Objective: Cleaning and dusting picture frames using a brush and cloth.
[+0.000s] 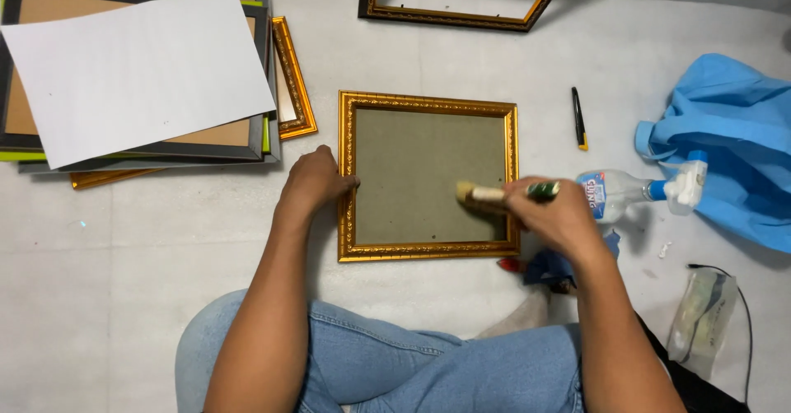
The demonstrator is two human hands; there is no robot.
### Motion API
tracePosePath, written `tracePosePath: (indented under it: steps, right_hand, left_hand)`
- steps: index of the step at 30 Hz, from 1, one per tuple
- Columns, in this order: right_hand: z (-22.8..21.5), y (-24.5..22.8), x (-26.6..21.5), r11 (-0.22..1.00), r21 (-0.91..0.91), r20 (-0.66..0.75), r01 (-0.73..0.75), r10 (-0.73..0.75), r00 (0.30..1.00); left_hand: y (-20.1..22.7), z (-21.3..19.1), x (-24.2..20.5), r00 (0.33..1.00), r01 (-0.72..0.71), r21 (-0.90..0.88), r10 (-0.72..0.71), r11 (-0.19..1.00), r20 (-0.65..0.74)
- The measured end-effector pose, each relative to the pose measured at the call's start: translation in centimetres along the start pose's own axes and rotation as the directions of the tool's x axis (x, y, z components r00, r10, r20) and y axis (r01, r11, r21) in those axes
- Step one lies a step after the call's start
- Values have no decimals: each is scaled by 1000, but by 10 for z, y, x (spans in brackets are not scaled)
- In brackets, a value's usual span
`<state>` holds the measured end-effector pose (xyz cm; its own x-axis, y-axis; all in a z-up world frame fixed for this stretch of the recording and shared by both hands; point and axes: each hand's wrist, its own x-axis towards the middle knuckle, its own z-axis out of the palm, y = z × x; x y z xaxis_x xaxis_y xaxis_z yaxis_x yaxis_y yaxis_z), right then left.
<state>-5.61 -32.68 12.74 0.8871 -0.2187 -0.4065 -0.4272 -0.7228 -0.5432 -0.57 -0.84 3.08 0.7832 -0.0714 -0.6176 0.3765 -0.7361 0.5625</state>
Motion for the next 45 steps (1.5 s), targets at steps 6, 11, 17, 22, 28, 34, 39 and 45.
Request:
tracePosePath:
  steps: [6, 11, 17, 22, 28, 34, 39, 45]
  right_hand:
    - [-2, -47, -17, 937, -302, 241, -177, 255, 936]
    - [2, -28, 56, 989, -130, 93, -68, 80, 992]
    - [-1, -28, 106, 959, 256, -74, 122, -107, 992]
    - [34, -4, 72, 980, -58, -182, 192, -199, 963]
    - [71, -17, -40, 911, -197, 260, 362, -307, 915]
    - [64, -49, 21, 910, -185, 196, 372, -337, 921]
    - [84, -56, 118, 785, -350, -22, 512, -553, 833]
    - [110, -90, 101, 895, 44, 33, 445, -446, 894]
  left_hand:
    - [-10, 5, 15, 999, 17, -5, -17, 1000, 43]
    - [-17, 12, 23, 999, 18, -43, -16, 999, 38]
    - [-16, 15, 26, 994, 103, -47, -104, 994, -24]
    - [-23, 13, 26, 1000, -4, -127, 7, 992, 20]
    - [-25, 21, 32, 1000, -16, -131, 15, 991, -6]
    - [-19, 12, 20, 1000, -22, -155, 22, 988, -3]
    - [-14, 4, 15, 1000, -3, -146, 4, 989, 7]
    - [-6, -6, 5, 1000, 8, -125, -6, 992, 22]
